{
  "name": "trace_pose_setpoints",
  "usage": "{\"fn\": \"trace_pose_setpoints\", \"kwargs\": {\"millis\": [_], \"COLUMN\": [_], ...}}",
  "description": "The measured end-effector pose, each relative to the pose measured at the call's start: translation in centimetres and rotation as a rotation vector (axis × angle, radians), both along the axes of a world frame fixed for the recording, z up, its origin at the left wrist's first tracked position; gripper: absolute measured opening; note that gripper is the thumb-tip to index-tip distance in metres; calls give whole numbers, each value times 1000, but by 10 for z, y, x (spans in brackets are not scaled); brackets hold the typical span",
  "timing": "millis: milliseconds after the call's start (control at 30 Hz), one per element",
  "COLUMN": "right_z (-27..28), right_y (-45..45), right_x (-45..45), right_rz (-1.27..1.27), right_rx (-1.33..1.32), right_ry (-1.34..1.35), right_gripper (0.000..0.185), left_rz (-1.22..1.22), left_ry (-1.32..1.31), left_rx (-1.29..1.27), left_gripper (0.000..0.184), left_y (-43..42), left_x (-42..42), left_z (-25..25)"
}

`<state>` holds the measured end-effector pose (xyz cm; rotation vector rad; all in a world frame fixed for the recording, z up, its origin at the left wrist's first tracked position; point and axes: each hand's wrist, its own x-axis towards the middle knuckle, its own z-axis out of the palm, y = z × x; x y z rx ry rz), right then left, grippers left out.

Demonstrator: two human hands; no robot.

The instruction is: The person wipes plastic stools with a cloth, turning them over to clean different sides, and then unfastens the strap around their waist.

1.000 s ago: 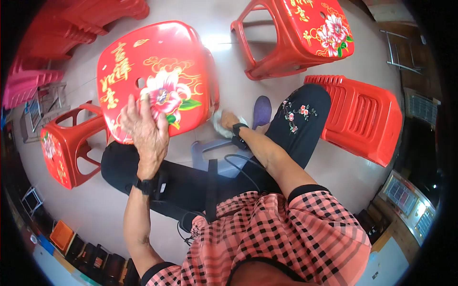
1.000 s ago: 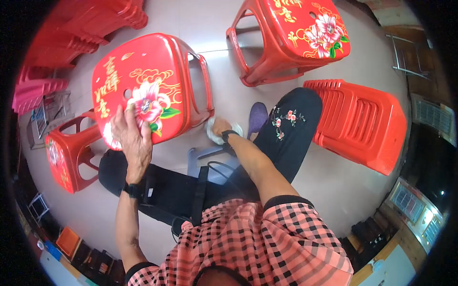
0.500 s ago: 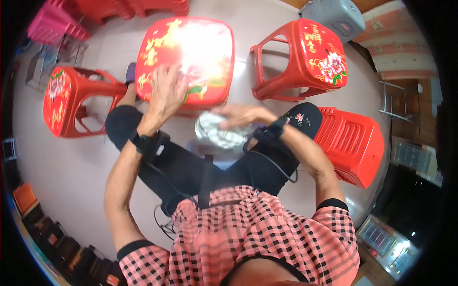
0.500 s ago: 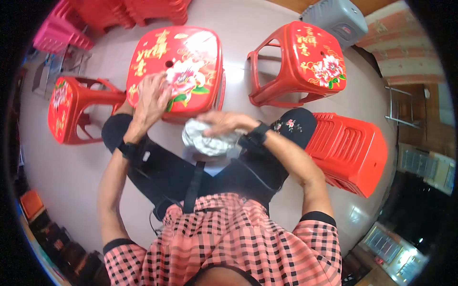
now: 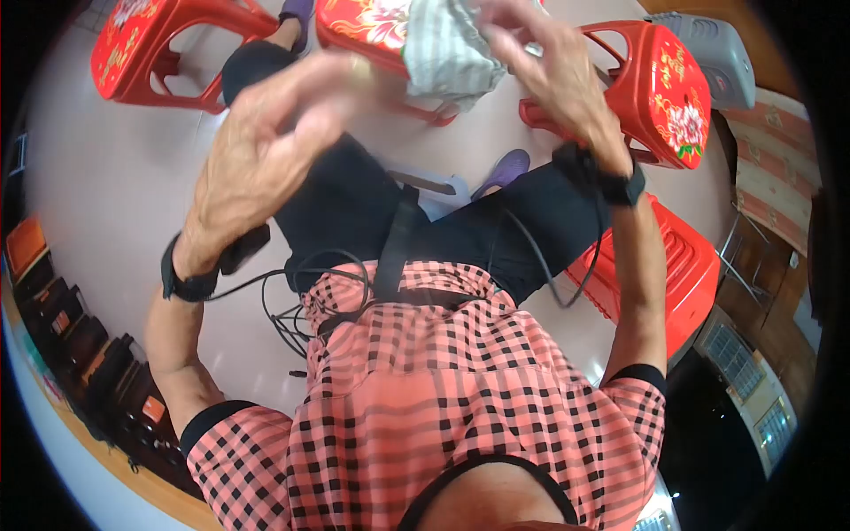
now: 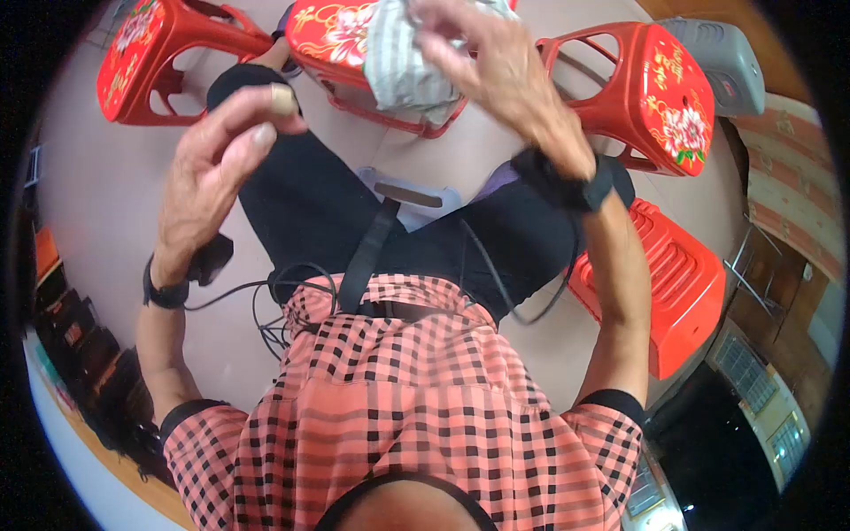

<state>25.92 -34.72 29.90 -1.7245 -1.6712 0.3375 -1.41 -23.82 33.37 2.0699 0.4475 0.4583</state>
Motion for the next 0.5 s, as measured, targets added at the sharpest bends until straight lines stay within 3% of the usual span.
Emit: {"fn": "trace_pose_setpoints", "kwargs": {"millis": [100,133,200,333,500], "right_z": [-13,-16,-31,-45,-39], "right_y": [-36,-46,-65,-82,-85], "right_x": [-40,-49,-69,-94,-118], "right_rz": [318,406,432,632,686], "right_rx": [-320,-439,-752,-874,-866], "right_ry": [397,439,611,539,485], "right_gripper": [22,23,28,33,33], "left_rz": [111,180,312,570,519], "left_ry": [371,195,188,126,265], "left_rx": [-350,-390,-417,-595,-671], "left_gripper": [25,24,23,24,20], "left_y": [-11,-17,-9,11,-22], "left_x": [-35,-52,-86,-164,-194], "left_z": [8,-7,-31,-77,-85]}}
